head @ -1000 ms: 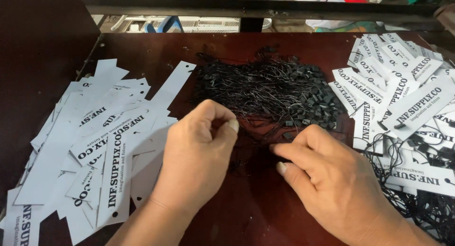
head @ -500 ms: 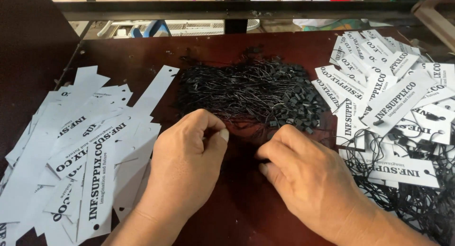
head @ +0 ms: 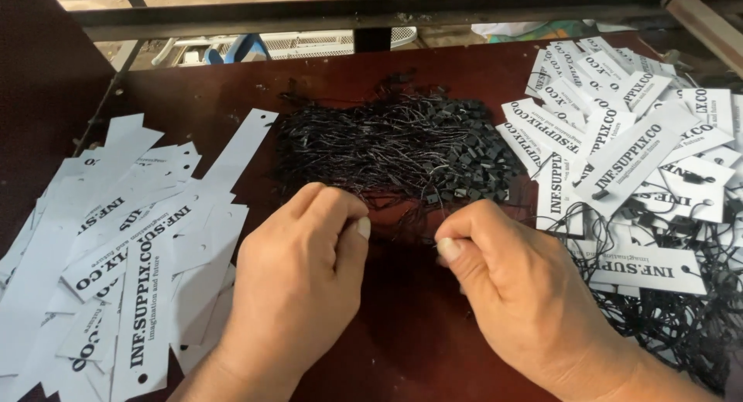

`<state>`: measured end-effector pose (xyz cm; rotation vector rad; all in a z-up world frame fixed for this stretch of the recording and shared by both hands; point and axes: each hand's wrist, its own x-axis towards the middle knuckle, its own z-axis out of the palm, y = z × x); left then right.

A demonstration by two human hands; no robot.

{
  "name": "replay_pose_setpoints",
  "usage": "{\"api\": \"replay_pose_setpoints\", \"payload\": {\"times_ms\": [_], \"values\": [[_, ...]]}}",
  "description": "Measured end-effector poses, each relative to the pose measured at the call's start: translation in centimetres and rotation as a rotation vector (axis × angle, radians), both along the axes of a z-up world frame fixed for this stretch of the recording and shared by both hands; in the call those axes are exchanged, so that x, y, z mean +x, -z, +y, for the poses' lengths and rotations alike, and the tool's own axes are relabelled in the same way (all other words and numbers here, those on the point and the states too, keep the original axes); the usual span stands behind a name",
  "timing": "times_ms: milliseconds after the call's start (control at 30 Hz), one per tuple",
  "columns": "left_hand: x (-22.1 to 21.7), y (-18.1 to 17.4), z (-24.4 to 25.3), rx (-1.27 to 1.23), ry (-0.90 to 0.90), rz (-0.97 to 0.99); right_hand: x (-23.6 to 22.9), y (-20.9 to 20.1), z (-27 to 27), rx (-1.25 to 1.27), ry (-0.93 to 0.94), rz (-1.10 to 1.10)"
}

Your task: Attaching plastic loop fasteners to paper clothing tags by hand at a workstation.

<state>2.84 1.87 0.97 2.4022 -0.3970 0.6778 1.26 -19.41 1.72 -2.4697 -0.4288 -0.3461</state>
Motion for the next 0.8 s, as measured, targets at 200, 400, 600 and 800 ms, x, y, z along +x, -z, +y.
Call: {"api": "replay_pose_setpoints", "payload": {"times_ms": [200, 400, 600, 800], "values": [[-0.7, -2.4, -0.3, 0.118, 0.155, -0.364, 0.4, -0.9, 0.7, 0.088, -0.104, -0.080], [-1.3, -2.5, -2.4, 0.037, 0.352, -0.144, 0.1, -0.9, 0.4, 0.141, -0.185, -0.113], [-0.8, -2.3, -3.6, -0.218, 0.327, 0.144, 0.2, -0.5, -0.2, 0.158, 0.170, 0.195], [-0.8, -1.1, -3.9, -0.236, 0.311, 0.202, 0.3, -1.3, 0.3, 0.253, 0.251, 0.316]]}}
